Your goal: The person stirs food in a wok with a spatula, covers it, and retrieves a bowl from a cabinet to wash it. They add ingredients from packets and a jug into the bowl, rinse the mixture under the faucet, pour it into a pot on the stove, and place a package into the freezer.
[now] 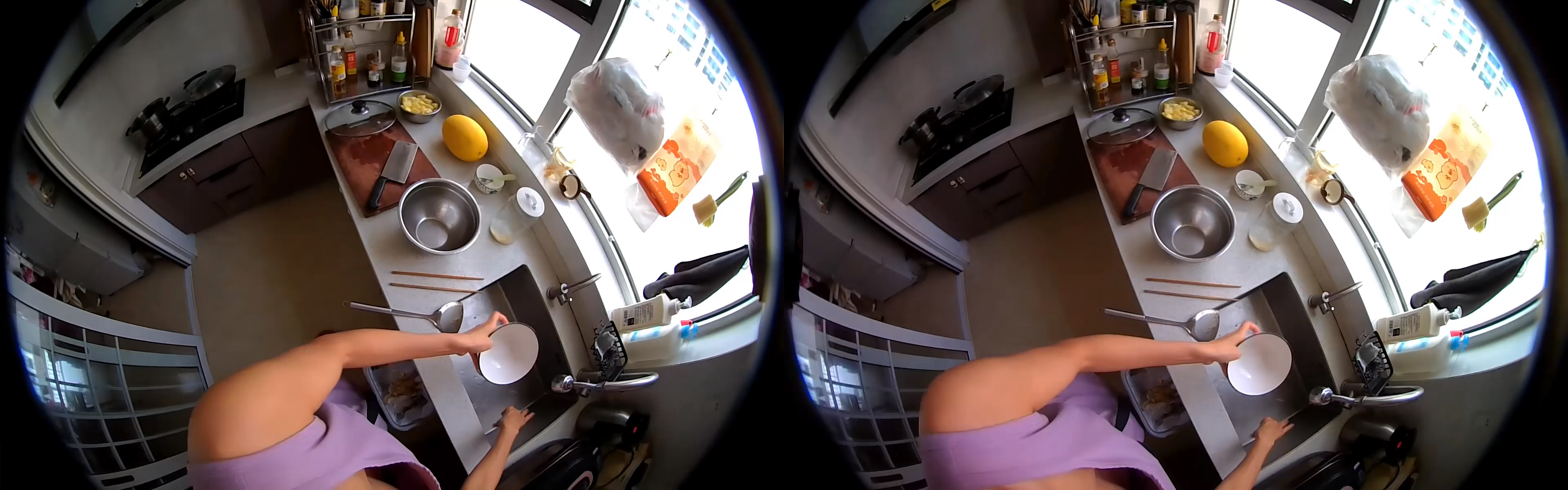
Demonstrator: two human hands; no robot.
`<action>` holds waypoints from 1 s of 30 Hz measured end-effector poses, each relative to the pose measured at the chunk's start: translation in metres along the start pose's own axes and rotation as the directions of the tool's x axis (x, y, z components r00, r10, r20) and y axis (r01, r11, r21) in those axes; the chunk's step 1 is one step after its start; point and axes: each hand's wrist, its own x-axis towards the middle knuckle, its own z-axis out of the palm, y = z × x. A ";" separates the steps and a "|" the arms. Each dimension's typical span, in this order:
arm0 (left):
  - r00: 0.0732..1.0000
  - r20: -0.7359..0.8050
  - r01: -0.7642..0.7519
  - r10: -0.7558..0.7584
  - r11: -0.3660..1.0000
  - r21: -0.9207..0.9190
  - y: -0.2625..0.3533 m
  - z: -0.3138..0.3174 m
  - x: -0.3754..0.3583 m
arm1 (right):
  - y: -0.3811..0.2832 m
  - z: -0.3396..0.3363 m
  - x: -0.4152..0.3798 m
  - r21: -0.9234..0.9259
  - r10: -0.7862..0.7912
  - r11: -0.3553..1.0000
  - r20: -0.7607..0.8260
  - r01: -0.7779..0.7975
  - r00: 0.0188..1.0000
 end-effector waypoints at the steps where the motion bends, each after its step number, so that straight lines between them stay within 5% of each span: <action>1: 0.977 0.053 0.215 -0.209 0.936 -0.280 0.029 -0.011 -0.033 | 0.011 0.010 0.015 -0.149 -0.048 0.988 -0.070 0.038 0.996; 3: 0.971 0.070 0.226 -0.230 0.781 -0.582 0.032 -0.050 -0.070 | 0.022 0.027 0.025 -0.435 -0.143 0.899 -0.184 0.050 0.972; 5: 0.979 0.136 0.205 -0.155 0.657 -0.725 0.045 -0.109 -0.116 | 0.021 0.040 0.030 -0.471 -0.267 0.870 -0.205 0.144 0.942; 7: 0.990 0.001 0.088 -0.139 0.624 -0.777 0.059 -0.174 -0.151 | 0.035 0.044 0.044 -0.592 -0.244 0.805 -0.274 0.037 0.930; 8: 0.984 -0.124 0.004 -0.130 0.707 -0.708 0.064 -0.214 -0.159 | 0.031 0.045 0.042 -0.643 0.020 0.739 -0.275 -0.200 0.961; 9: 0.975 -0.177 -0.032 -0.137 0.699 -0.715 0.066 -0.257 -0.158 | 0.028 0.057 0.036 -0.643 0.026 0.734 -0.296 -0.219 0.955; 11: 0.949 -0.304 -0.139 -0.087 0.749 -0.648 0.053 -0.353 -0.136 | -0.016 0.106 0.015 -0.800 -0.130 0.416 -0.524 -0.433 0.842; 13: 0.868 -0.488 -0.201 -0.088 0.837 -0.509 0.075 -0.414 -0.122 | -0.070 0.122 0.000 -0.586 0.003 0.740 -0.488 -0.330 0.873; 14: 0.856 -0.513 -0.216 -0.066 0.856 -0.470 0.076 -0.448 -0.106 | -0.059 0.128 0.002 -0.637 -0.280 0.762 -0.486 -0.116 0.828; 15: 0.861 -0.505 -0.210 -0.070 0.854 -0.476 0.074 -0.476 -0.091 | -0.072 0.143 -0.007 -0.635 -0.262 0.757 -0.511 -0.155 0.818; 18: 0.830 -0.550 -0.188 -0.096 0.879 -0.438 0.055 -0.537 -0.040 | -0.122 0.158 -0.011 -0.110 -0.158 0.987 -0.649 0.113 0.744; 21: 0.836 -0.529 -0.150 -0.143 0.869 -0.471 0.048 -0.570 -0.012 | -0.183 0.152 -0.014 0.227 -0.008 0.943 -0.717 0.245 0.697; 23: 0.851 -0.496 -0.123 -0.173 0.852 -0.508 0.042 -0.577 -0.002 | -0.233 0.132 -0.032 0.279 -0.036 0.907 -0.695 0.315 0.718; 25: 0.834 -0.544 -0.184 -0.097 0.879 -0.440 0.044 -0.573 -0.002 | -0.306 0.138 -0.050 0.515 -0.263 0.677 -0.497 0.525 0.827; 28: 0.861 -0.499 -0.147 -0.095 0.894 -0.422 0.046 -0.578 -0.012 | -0.335 0.135 -0.056 0.584 -0.389 0.560 -0.441 0.587 0.809; 30: 0.806 -0.580 -0.168 -0.119 0.893 -0.417 0.047 -0.578 -0.046 | -0.213 0.091 0.001 0.237 -0.100 0.937 -0.524 0.258 0.846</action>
